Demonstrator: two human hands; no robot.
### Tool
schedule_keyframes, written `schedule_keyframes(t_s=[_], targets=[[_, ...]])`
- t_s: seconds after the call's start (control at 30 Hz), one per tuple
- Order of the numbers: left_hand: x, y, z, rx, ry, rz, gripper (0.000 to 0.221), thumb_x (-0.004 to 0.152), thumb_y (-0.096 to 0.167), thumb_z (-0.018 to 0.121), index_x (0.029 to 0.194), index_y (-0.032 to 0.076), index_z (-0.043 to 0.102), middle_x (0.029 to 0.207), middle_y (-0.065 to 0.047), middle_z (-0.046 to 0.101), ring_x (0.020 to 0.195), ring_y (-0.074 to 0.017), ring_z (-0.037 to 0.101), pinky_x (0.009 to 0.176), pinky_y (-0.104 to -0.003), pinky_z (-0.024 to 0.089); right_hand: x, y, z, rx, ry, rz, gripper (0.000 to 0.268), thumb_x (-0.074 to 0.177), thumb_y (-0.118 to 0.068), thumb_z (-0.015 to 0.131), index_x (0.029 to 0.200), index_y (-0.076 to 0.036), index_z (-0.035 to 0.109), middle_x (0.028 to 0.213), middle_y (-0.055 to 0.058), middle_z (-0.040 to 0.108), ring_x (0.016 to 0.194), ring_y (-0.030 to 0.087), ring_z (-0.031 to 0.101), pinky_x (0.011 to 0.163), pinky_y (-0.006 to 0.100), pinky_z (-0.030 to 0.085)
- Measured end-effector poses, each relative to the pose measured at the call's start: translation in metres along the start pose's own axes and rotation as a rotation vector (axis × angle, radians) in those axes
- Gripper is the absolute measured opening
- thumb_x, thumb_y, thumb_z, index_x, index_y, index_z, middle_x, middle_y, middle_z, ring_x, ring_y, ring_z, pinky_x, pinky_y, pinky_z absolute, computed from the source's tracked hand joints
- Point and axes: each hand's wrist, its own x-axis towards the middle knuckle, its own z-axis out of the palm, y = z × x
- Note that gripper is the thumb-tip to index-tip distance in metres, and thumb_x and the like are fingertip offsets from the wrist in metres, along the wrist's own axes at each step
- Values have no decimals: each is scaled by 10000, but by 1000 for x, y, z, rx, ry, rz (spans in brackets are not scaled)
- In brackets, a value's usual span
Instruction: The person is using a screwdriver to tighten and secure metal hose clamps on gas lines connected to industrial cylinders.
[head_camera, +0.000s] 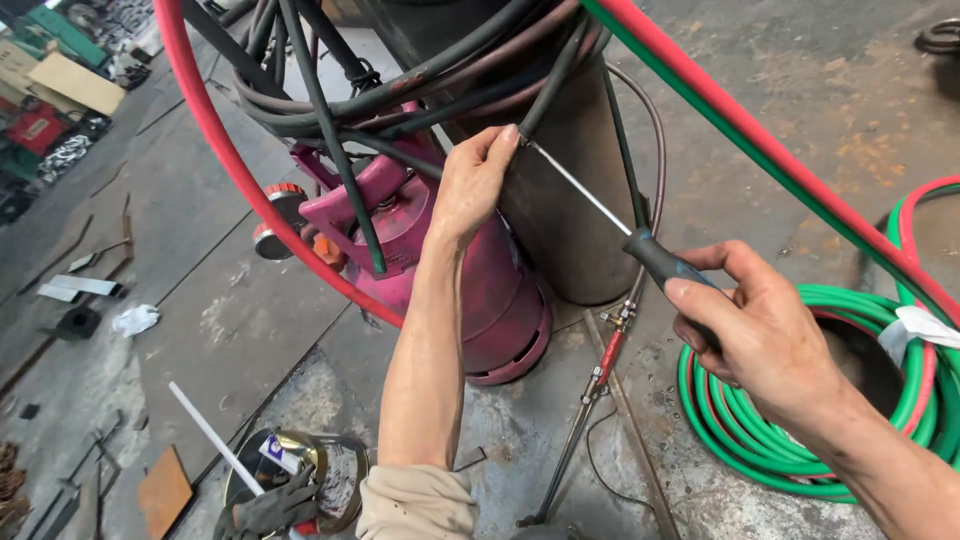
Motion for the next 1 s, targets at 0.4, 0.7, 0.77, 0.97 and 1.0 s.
schedule_keyframes(t_s=[0.4,0.7,0.77,0.97,1.0], targets=[[1,-5,-7,169,9,56,407,1026,406,558,1146,62,741,706,-79,643,690,-129,575,674,-334,509,1,44,12,84,37,-91,347,1000,-161,644,1282,18,546,688,97,574,469,102,429,367,267,296],[2,-1,-9,247,17,58,451,995,462,530,1143,87,732,693,-90,681,677,-177,663,695,-362,527,-1,43,14,88,50,-104,367,1008,-169,642,1310,10,533,698,96,548,490,108,426,385,259,291],[4,-5,-9,260,2,36,460,1010,457,531,1077,48,728,701,-82,670,677,-175,630,678,-364,511,-2,43,13,112,35,-108,370,1003,-167,642,1307,11,528,695,99,549,473,108,413,374,264,286],[10,-15,-10,185,-15,44,451,1037,420,519,1039,16,719,689,-39,607,690,-122,562,657,-337,488,3,42,10,125,14,-93,368,1001,-180,641,1300,7,533,672,95,524,458,107,394,367,263,270],[9,-15,-10,188,-9,37,451,1037,420,519,1039,16,719,689,-39,607,690,-122,562,657,-337,488,3,43,9,124,7,-88,368,1001,-180,641,1300,7,533,672,95,524,458,107,394,367,263,270]])
